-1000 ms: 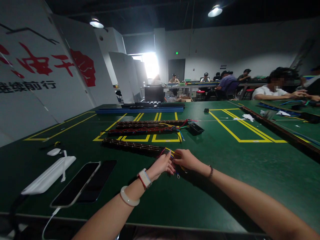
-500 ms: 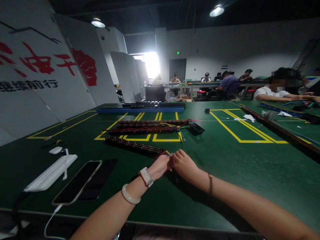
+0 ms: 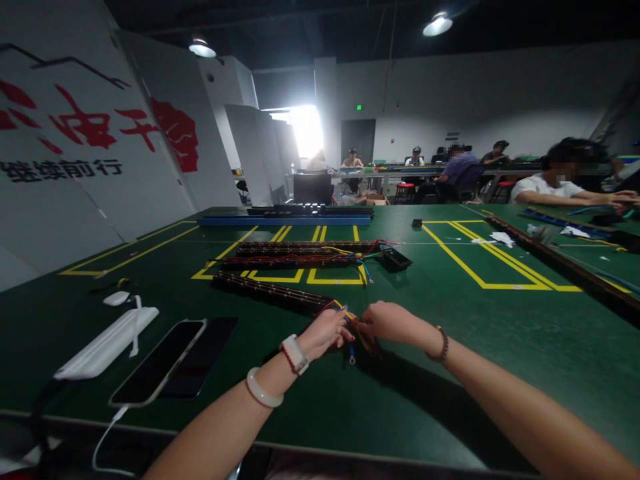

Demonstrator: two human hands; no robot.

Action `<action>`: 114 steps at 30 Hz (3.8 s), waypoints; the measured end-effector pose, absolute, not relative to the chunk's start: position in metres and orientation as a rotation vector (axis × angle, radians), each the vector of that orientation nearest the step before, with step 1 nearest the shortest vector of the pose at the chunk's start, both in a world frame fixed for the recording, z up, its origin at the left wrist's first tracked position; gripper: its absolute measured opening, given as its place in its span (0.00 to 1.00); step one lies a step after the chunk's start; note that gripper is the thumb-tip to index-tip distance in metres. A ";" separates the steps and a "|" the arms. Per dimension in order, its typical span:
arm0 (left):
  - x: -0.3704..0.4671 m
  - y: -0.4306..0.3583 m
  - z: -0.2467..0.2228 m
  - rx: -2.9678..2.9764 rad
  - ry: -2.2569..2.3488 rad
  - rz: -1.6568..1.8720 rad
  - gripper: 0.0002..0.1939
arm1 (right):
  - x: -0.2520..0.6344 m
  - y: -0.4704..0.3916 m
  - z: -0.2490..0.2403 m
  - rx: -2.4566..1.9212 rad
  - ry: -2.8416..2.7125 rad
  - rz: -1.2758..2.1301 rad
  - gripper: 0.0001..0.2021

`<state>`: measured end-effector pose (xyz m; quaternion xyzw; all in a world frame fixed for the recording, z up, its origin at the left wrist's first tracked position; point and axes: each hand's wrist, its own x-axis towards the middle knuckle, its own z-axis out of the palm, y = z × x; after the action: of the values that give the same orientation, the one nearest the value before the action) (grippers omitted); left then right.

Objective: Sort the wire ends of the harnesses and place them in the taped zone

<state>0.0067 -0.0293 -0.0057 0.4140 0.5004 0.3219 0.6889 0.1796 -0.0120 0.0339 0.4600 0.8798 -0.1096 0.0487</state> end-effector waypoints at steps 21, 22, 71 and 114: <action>0.005 -0.024 -0.009 0.845 1.099 0.712 0.17 | 0.188 0.026 -0.010 1.804 2.666 0.141 0.17; 0.005 -0.025 -0.010 0.853 1.082 0.712 0.17 | 0.189 0.025 -0.009 1.777 2.696 0.229 0.17; 0.007 -0.024 -0.024 1.021 1.060 0.697 0.11 | 0.118 0.038 0.007 1.442 3.443 -0.137 0.16; -0.168 0.018 0.016 2.760 1.848 0.344 0.27 | 0.228 -0.005 -0.043 1.671 3.380 -0.181 0.09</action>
<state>-0.1683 0.0183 0.0164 0.8225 0.5508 0.1024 -0.0985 0.2282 -0.0050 -0.0428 0.4206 0.8509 -0.0455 -0.3115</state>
